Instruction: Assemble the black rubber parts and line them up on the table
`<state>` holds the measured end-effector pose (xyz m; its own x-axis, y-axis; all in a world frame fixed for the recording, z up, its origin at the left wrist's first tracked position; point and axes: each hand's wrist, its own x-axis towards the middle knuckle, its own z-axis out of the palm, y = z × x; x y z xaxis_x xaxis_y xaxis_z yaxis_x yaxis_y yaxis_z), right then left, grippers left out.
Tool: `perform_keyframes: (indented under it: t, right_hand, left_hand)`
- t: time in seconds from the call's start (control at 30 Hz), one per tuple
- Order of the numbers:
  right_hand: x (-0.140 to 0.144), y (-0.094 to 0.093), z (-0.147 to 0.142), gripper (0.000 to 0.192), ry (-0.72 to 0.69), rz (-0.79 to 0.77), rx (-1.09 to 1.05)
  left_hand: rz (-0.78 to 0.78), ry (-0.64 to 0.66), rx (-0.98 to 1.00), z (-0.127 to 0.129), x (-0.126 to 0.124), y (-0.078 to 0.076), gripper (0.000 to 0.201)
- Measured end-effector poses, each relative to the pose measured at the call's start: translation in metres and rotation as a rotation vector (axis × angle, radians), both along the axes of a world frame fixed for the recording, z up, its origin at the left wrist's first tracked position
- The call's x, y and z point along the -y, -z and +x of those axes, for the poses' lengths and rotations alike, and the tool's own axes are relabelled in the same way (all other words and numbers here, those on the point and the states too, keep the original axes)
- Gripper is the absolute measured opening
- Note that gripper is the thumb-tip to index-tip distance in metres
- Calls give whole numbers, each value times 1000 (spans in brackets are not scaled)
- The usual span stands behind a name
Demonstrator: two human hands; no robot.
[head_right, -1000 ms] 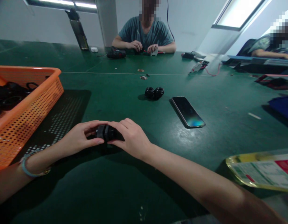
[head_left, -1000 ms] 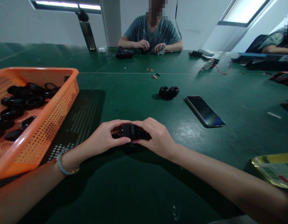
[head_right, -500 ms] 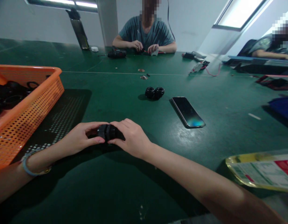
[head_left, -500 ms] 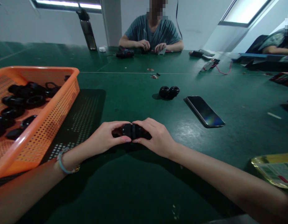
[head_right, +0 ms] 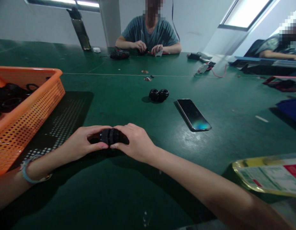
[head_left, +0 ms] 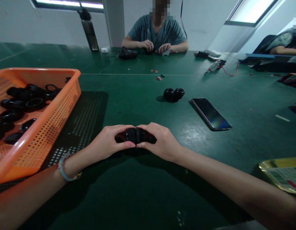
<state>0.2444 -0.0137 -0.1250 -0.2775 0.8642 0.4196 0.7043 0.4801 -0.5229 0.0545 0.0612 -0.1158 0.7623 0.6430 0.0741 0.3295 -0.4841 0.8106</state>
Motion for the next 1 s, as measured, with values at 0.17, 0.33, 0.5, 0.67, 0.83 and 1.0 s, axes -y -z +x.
perform_keyframes:
  t: [0.17,0.33,0.5,0.67,0.83,1.0]
  right_hand:
    - [1,-3,-1,34,14,-62,-16]
    - [1,-4,-2,34,13,-92,-25]
    - [2,-4,-2,33,13,-119,-17]
    - [3,-5,-3,32,21,-136,-8]
    - [4,-6,-4,31,29,-164,-1]
    - [5,-8,-5,33,36,-175,5]
  left_hand:
    - [49,9,-16,0,1,-1,47]
    - [91,26,-36,-1,1,-2,47]
    - [157,33,-60,-2,2,-2,44]
    - [179,37,-61,-2,3,-2,44]
    - [241,60,-66,-2,2,-1,46]
    - [304,74,-60,-3,3,-1,47]
